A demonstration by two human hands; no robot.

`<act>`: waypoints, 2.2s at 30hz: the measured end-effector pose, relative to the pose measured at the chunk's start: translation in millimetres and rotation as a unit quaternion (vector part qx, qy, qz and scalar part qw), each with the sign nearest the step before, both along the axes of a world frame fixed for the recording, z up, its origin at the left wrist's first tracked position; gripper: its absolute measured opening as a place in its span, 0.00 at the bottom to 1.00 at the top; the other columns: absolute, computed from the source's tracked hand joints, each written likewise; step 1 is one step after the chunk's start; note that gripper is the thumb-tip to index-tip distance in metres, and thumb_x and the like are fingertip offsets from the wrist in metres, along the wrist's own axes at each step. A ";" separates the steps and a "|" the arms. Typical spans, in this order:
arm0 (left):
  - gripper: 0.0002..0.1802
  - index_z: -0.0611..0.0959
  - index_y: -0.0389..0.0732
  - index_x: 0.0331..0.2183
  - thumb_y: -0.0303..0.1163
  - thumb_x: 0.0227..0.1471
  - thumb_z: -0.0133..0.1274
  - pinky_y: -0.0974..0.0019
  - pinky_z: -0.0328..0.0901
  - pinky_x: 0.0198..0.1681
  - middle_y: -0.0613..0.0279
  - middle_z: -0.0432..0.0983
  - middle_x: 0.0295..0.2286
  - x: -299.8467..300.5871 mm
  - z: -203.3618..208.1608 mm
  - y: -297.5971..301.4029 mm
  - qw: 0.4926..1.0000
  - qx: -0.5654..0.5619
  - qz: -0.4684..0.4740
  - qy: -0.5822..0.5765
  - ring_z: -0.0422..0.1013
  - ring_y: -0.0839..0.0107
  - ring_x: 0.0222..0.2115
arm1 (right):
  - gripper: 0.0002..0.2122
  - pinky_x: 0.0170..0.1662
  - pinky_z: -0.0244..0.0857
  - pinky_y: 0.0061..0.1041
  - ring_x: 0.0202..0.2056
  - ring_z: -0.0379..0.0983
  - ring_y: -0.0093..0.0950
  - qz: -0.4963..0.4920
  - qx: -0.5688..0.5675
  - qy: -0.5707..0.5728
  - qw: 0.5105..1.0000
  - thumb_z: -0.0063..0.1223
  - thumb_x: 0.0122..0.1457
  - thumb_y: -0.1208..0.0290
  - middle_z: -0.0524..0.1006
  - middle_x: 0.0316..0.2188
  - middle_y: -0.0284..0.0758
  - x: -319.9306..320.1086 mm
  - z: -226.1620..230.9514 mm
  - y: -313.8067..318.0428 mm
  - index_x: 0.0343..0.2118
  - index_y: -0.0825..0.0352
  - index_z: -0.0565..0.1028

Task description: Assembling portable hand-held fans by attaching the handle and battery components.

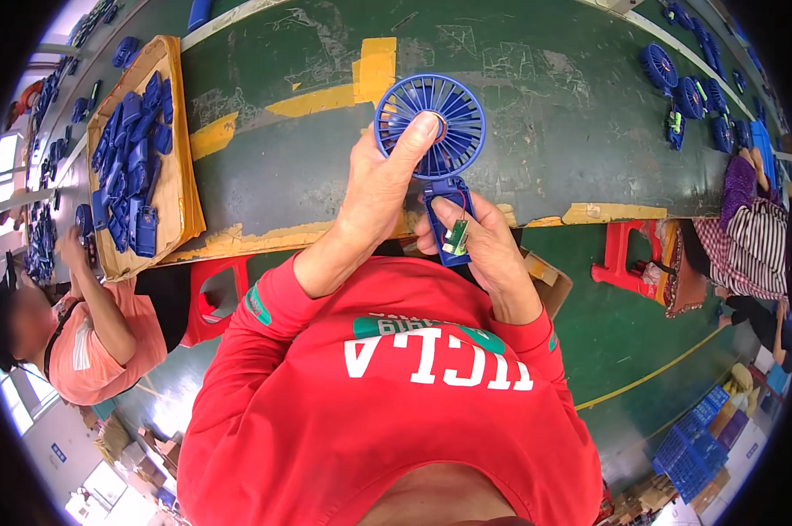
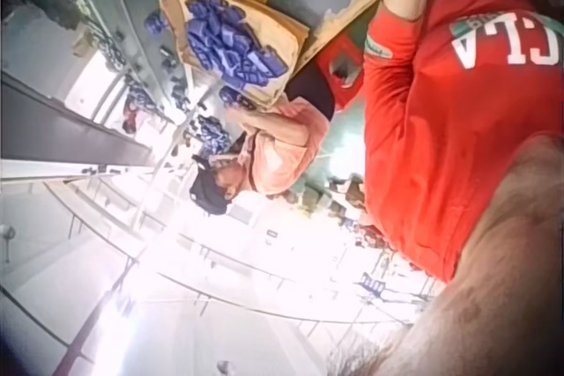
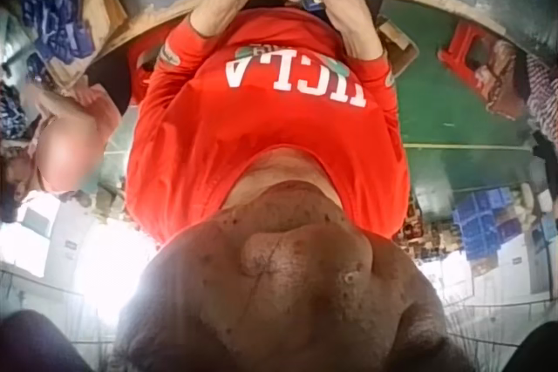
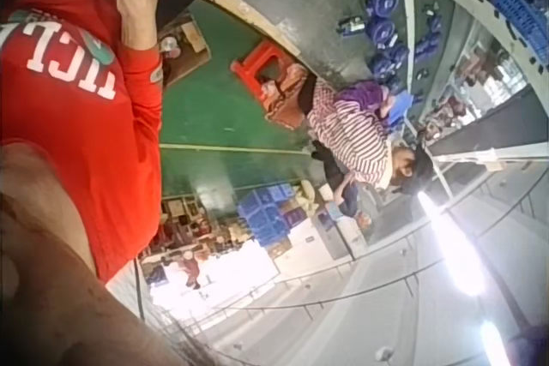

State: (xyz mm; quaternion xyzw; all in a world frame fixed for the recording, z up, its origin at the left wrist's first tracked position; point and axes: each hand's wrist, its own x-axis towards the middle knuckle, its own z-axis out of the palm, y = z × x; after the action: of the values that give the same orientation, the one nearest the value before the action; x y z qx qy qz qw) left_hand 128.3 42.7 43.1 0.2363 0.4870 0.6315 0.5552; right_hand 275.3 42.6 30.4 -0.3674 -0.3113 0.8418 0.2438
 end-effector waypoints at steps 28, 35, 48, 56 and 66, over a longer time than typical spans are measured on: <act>0.11 0.78 0.32 0.37 0.23 0.48 0.55 0.74 0.66 0.31 0.61 0.76 0.26 -1.5 7.1 -26.9 0.927 0.026 -0.185 0.324 0.70 0.79 0.25 | 0.12 0.29 0.63 0.16 0.26 0.67 0.14 -0.049 0.182 -0.175 0.966 0.41 0.61 0.66 0.73 0.24 0.28 -7.0 -28.6 17.6 0.32 0.70 0.72; 0.11 0.72 0.34 0.41 0.23 0.54 0.48 0.76 0.68 0.27 0.61 0.75 0.26 -9.9 -14.3 -20.2 0.985 0.000 -0.140 0.097 0.70 0.81 0.25 | 0.11 0.26 0.64 0.14 0.25 0.69 0.14 -0.026 0.148 -0.163 0.975 0.39 0.62 0.66 0.73 0.26 0.29 -7.1 -20.8 17.9 0.34 0.69 0.71; 0.06 0.79 0.30 0.32 0.20 0.49 0.52 0.74 0.68 0.29 0.60 0.75 0.23 -11.9 -10.0 -17.7 0.899 0.043 -0.155 0.407 0.72 0.77 0.24 | 0.12 0.31 0.71 0.18 0.28 0.75 0.23 -0.021 0.093 -0.100 0.990 0.38 0.62 0.66 0.75 0.29 0.36 -4.9 -20.0 18.0 0.40 0.72 0.67; 0.05 0.77 0.30 0.30 0.23 0.50 0.51 0.73 0.67 0.28 0.60 0.75 0.22 -13.5 -2.4 -19.3 0.912 0.043 -0.146 0.380 0.73 0.76 0.24 | 0.20 0.36 0.72 0.25 0.34 0.75 0.30 -0.066 -0.027 0.028 0.997 0.33 0.64 0.59 0.75 0.35 0.41 7.1 -16.4 20.0 0.43 0.74 0.68; 0.06 0.75 0.29 0.30 0.23 0.53 0.48 0.73 0.68 0.29 0.59 0.74 0.24 -12.4 -12.3 -18.1 0.908 0.009 -0.180 0.378 0.73 0.76 0.25 | 0.20 0.40 0.71 0.26 0.36 0.75 0.31 -0.066 -0.010 -0.005 0.998 0.30 0.64 0.60 0.75 0.36 0.43 4.8 -24.5 24.0 0.42 0.76 0.68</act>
State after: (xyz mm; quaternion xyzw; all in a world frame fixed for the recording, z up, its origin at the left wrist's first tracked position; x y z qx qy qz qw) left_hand 115.9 24.6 30.9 0.5456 0.6042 0.3887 0.4315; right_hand 280.0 66.5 5.9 -0.3935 -0.2793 0.8253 0.2934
